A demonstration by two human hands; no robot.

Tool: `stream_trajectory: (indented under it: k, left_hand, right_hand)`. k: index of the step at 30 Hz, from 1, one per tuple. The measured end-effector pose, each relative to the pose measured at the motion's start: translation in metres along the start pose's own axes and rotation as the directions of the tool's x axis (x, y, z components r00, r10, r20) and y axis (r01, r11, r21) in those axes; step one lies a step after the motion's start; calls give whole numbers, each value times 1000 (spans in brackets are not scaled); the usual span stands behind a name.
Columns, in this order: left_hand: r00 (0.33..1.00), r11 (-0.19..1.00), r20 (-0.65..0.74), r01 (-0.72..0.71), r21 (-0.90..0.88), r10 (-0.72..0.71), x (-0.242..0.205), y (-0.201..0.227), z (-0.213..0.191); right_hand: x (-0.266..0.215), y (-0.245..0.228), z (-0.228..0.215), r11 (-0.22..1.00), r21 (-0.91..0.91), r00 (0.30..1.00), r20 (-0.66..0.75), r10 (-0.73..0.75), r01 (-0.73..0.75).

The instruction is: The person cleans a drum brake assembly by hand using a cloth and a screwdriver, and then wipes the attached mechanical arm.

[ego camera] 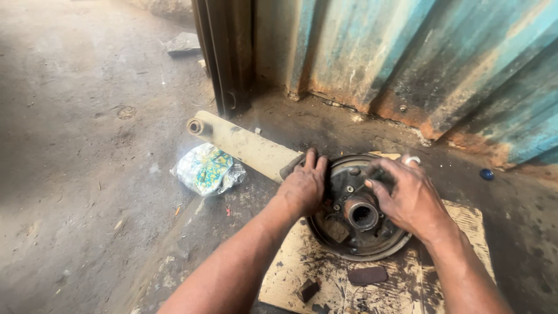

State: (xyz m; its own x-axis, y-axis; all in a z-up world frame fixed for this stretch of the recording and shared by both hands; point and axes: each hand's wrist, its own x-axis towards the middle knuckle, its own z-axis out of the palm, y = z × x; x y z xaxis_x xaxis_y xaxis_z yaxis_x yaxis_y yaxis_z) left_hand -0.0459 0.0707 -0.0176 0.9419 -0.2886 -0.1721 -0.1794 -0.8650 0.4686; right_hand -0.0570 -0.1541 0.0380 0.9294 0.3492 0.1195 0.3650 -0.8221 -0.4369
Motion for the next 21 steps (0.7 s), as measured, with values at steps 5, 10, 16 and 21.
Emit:
stream_trajectory:
  k: [5, 10, 16, 21]
  left_hand:
    - [999, 1000, 40, 23, 6, -23, -5, 2, -3]
    - [995, 999, -94, -44, -3, 43, 1, -7, 9]
    - [999, 999, -45, -12, -45, 10, 1, -5, 8]
    - [993, 996, -91, -83, -14, 82, 18, -17, 5]
  right_hand:
    - [-10, -18, 22, 884, -349, 927, -91, -363, 311]
    - [1, -45, 1, 885, -393, 925, 173, 339, -251]
    - [10, -45, 7, 945, -320, 996, 41, 80, -62]
    - [-12, -40, -2, 946, -243, 976, -18, 216, -214]
